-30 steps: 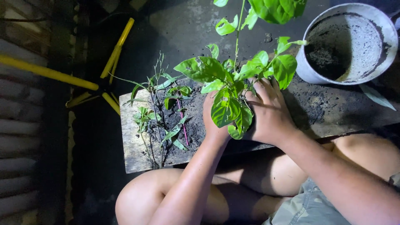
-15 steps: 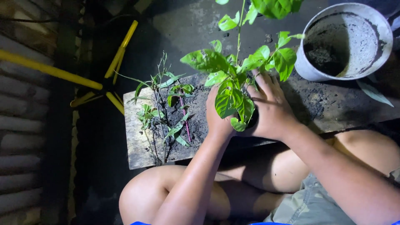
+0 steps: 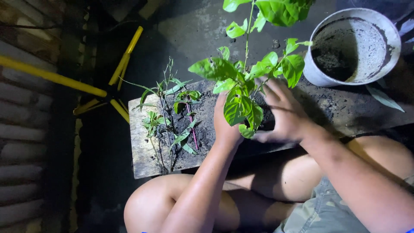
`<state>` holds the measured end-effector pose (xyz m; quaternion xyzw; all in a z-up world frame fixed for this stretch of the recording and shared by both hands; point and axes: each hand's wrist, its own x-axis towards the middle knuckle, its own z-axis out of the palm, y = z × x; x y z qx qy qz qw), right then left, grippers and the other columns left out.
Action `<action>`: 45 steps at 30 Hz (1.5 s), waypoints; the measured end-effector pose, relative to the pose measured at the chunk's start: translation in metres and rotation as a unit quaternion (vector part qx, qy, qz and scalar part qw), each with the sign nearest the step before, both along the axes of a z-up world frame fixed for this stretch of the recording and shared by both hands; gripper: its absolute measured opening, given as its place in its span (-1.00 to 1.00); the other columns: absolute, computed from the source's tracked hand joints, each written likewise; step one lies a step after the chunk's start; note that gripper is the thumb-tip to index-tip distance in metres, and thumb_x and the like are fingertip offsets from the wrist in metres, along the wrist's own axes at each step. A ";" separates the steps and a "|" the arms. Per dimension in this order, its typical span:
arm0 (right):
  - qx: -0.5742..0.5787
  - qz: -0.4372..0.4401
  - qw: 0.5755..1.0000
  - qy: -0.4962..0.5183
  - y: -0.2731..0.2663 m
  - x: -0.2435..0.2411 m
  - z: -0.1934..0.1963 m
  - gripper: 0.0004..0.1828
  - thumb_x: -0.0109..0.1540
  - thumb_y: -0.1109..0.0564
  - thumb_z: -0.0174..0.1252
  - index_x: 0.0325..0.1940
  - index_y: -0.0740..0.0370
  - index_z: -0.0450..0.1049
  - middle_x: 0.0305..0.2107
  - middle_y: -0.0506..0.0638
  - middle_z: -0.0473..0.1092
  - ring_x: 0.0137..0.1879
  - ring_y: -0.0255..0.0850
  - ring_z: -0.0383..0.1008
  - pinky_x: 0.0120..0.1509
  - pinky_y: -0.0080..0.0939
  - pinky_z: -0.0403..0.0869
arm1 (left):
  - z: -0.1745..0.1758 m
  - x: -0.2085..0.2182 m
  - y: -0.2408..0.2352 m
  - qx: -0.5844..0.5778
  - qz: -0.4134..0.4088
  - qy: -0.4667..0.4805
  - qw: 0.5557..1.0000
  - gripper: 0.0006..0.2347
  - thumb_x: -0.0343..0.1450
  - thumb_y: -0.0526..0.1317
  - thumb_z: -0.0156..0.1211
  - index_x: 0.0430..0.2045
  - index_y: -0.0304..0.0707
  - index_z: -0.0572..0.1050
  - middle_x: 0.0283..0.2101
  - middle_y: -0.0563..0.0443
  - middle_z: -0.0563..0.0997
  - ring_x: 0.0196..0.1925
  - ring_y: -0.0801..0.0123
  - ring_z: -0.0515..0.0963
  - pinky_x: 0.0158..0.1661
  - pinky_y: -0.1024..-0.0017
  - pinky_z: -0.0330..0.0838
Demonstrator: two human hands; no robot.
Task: Adjusting and firming soil around the base of a small plant using hands and a small stick.
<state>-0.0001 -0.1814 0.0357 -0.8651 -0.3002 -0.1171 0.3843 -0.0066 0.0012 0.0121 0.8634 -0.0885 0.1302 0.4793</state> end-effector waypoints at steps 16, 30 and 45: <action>-0.088 -0.040 0.992 0.076 -0.016 0.035 -0.052 0.26 0.14 -0.75 -0.53 0.35 0.40 0.28 0.04 0.44 0.40 0.26 0.40 0.37 0.37 0.50 0.23 | -0.032 0.006 -0.001 0.029 0.027 -0.042 0.998 -0.66 0.42 -0.24 0.05 0.07 -0.38 0.52 0.10 -0.29 0.54 0.29 -0.19 0.42 0.31 0.03 0.23; 0.020 -0.082 0.990 0.110 -0.008 0.026 -0.047 -0.07 0.34 -0.45 -0.52 0.48 0.22 0.25 0.07 0.41 0.34 0.24 0.47 0.30 0.25 0.53 0.31 | -0.016 0.001 -0.004 -0.064 0.033 0.019 0.997 -0.67 0.40 -0.27 -0.04 0.00 -0.39 0.53 0.04 -0.31 0.57 0.31 -0.20 0.40 0.40 -0.01 0.10; 0.044 -0.139 0.985 0.094 0.005 -0.015 -0.002 -0.35 0.41 0.02 -0.46 0.60 0.18 -0.04 0.40 0.52 0.02 0.46 0.52 -0.01 0.51 0.52 -0.01 | 0.051 -0.017 -0.024 -0.287 0.037 0.043 0.956 -0.43 0.61 0.00 -0.57 0.25 -0.52 0.31 0.38 -0.53 0.26 0.53 -0.34 0.07 0.49 -0.15 -0.19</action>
